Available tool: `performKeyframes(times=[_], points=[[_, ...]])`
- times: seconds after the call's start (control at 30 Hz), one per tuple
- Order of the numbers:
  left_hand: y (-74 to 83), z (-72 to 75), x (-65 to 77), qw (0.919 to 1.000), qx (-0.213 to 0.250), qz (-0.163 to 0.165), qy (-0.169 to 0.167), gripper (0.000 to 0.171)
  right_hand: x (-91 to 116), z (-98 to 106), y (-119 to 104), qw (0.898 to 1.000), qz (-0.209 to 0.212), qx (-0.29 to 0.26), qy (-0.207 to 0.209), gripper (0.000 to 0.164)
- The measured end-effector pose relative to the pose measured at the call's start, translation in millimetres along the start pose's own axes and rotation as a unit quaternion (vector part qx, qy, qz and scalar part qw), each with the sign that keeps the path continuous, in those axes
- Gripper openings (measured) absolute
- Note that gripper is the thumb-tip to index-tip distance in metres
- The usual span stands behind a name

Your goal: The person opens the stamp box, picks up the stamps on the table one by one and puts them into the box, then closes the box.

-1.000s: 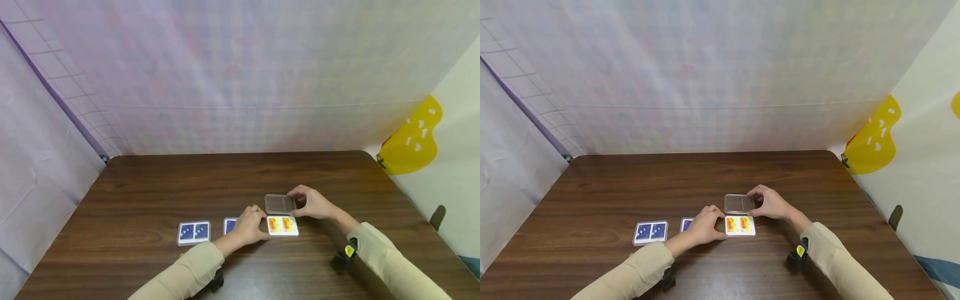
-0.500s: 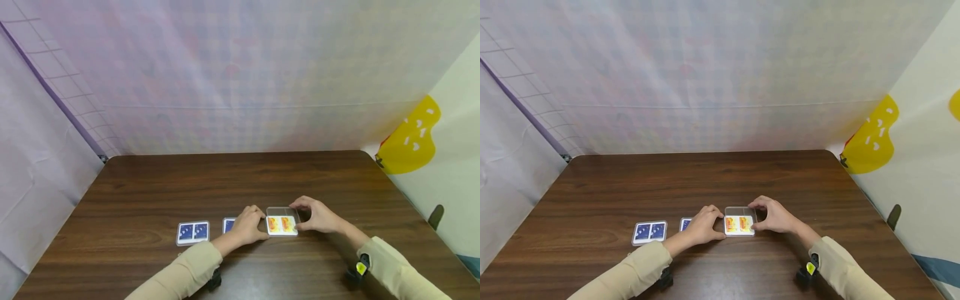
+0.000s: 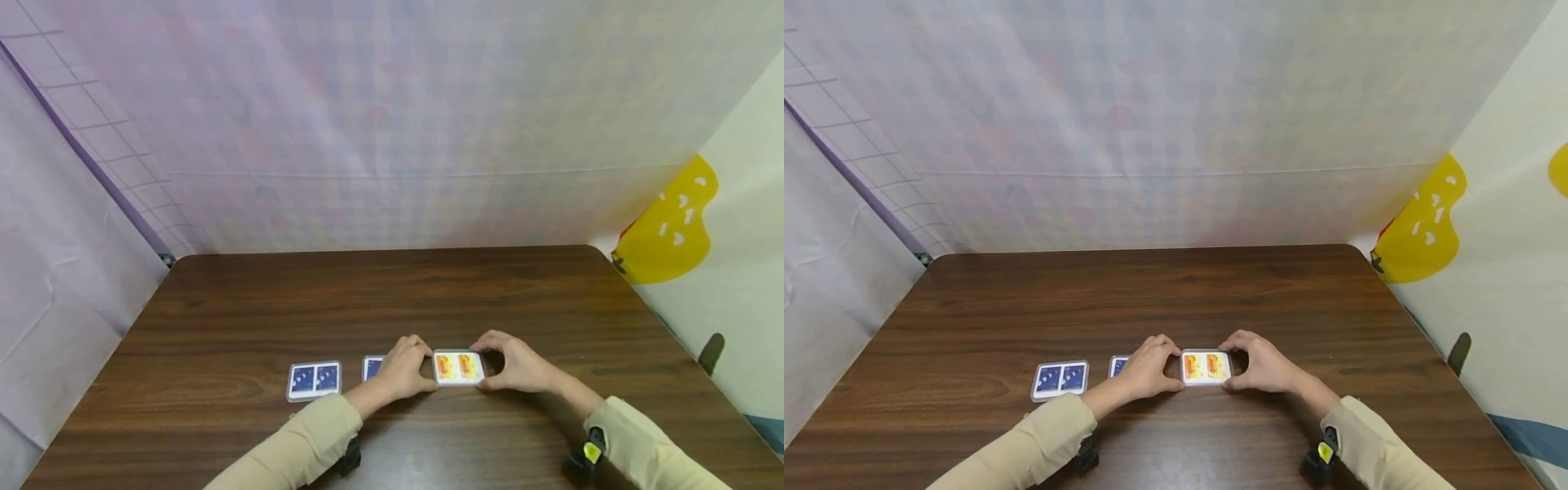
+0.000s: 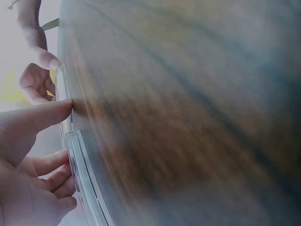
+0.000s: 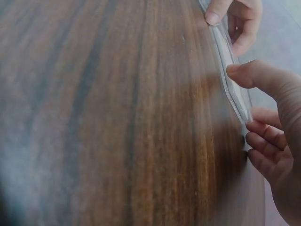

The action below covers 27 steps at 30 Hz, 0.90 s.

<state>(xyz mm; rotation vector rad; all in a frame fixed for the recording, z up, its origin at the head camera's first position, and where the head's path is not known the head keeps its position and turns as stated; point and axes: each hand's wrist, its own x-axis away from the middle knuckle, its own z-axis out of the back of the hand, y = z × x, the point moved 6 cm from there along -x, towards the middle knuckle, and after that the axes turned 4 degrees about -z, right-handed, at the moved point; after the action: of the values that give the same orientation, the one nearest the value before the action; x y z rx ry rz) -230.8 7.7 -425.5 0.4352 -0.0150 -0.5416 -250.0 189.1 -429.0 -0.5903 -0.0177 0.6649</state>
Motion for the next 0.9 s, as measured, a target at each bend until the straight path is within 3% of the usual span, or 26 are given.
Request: performKeyframes(times=[0.57,0.9], points=[[-1.1,3.4,2.6,0.9998,0.010,-0.016,-0.011,0.053,-3,-5,-7,0.999,-0.027,0.011,-0.022,0.048],[1.6,4.3,0.2,0.9998,0.004,-0.021,0.001,0.052,-5,-6,-11,0.998,-0.030,0.033,-0.050,0.052]])
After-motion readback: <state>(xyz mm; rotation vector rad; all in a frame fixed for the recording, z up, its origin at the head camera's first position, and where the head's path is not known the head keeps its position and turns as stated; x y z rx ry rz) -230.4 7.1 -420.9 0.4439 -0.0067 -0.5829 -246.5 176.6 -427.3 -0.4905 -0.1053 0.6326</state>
